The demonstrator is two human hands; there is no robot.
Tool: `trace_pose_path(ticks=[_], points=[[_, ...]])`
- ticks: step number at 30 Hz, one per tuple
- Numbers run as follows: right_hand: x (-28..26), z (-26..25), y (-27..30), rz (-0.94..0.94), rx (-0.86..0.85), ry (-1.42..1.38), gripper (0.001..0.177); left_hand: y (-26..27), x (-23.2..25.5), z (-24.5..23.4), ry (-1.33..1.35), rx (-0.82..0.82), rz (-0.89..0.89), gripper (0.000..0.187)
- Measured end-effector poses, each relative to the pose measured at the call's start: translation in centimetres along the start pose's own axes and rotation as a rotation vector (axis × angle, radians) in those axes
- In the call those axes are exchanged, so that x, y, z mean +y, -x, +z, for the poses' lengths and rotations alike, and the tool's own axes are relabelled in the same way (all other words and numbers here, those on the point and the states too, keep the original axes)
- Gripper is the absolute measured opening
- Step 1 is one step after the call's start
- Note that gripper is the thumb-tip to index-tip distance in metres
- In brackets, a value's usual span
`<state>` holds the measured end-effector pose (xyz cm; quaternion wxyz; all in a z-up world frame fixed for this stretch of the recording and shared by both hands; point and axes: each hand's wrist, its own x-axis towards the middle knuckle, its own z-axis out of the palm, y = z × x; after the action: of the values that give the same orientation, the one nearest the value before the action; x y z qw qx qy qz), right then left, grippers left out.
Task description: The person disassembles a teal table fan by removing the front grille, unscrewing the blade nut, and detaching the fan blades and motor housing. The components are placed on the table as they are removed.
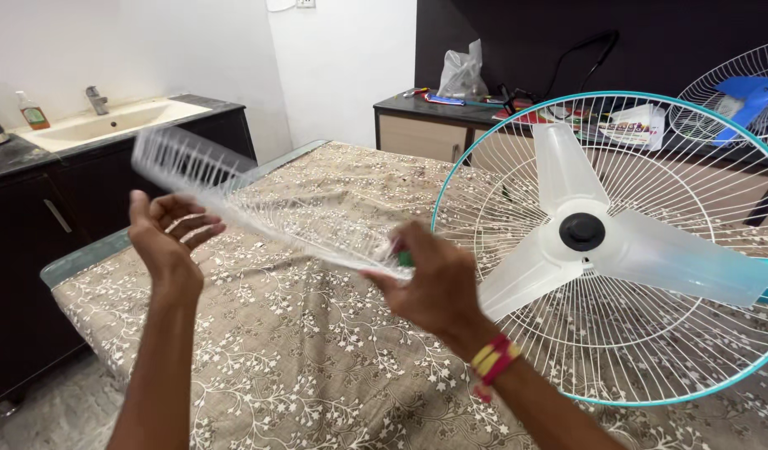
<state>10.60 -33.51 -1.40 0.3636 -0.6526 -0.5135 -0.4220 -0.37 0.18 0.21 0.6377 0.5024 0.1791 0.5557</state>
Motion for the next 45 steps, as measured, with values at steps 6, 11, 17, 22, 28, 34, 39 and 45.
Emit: trace_pose_path(ticks=[6,11,17,22,28,34,39,45], points=[[0.8,3.5,2.6,-0.127,-0.038,0.098,0.037,1.1,3.5,-2.8,0.026,-0.094,-0.37,0.104],[2.4,5.9,4.4,-0.215,-0.111,0.174,0.023,1.5,0.1,-3.4,0.061,-0.105,-0.551,0.084],[2.9,8.3,6.2,-0.039,-0.174,0.159,0.031,0.4,-7.7,-5.5,0.14,-0.023,-0.521,0.06],[3.3,9.2,6.5,0.342,-0.278,0.037,0.045,0.4,-11.9,-7.1,0.21,0.31,-0.577,0.076],[4.0,10.0,8.2,0.41,-0.557,0.147,0.05,0.7,-13.3,-6.2,0.357,0.423,-0.571,0.084],[5.1,11.2,9.9,0.394,-0.62,0.106,0.042,1.1,-13.4,-4.0,0.178,0.253,-0.64,0.076],[5.5,10.9,10.7,0.358,-0.683,0.109,0.039,2.5,-13.2,-2.3,-0.302,0.405,-0.327,0.085],[4.1,8.5,9.5,0.406,-0.847,0.17,0.033,7.4,-12.9,3.7,-0.683,-0.043,0.409,0.036]])
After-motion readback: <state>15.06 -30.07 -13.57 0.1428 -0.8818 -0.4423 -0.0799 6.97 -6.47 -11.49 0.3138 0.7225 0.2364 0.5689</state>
